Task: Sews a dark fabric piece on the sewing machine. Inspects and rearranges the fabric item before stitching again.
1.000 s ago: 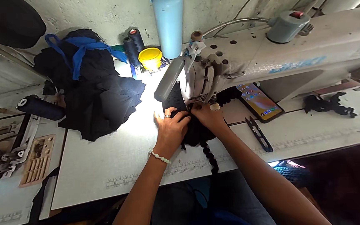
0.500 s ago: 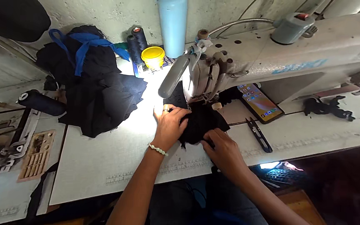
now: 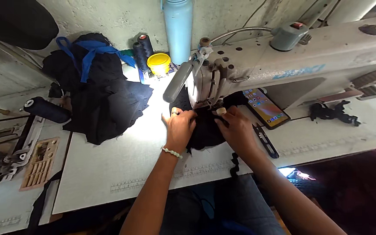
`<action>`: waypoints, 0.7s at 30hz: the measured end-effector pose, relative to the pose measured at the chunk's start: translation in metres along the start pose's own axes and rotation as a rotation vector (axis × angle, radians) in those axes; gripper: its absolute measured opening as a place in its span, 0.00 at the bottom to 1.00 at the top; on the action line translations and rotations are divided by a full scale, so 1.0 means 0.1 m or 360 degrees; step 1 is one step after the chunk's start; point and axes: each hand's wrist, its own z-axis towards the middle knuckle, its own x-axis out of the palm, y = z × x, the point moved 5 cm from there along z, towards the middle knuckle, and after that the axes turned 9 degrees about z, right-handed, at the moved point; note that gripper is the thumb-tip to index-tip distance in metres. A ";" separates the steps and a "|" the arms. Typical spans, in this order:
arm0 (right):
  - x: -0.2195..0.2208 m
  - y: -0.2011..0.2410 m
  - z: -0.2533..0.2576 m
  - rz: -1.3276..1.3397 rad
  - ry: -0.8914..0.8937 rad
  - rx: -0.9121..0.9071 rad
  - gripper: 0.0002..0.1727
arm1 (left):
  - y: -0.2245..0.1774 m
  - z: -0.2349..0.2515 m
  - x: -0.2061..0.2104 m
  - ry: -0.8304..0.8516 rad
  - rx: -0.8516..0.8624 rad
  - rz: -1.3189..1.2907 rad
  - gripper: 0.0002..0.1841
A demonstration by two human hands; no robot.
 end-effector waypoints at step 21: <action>0.20 0.09 -0.01 -0.0154 0.0058 -0.0231 0.06 | 0.11 0.01 -0.03 0.0075 0.0144 -0.0096 0.07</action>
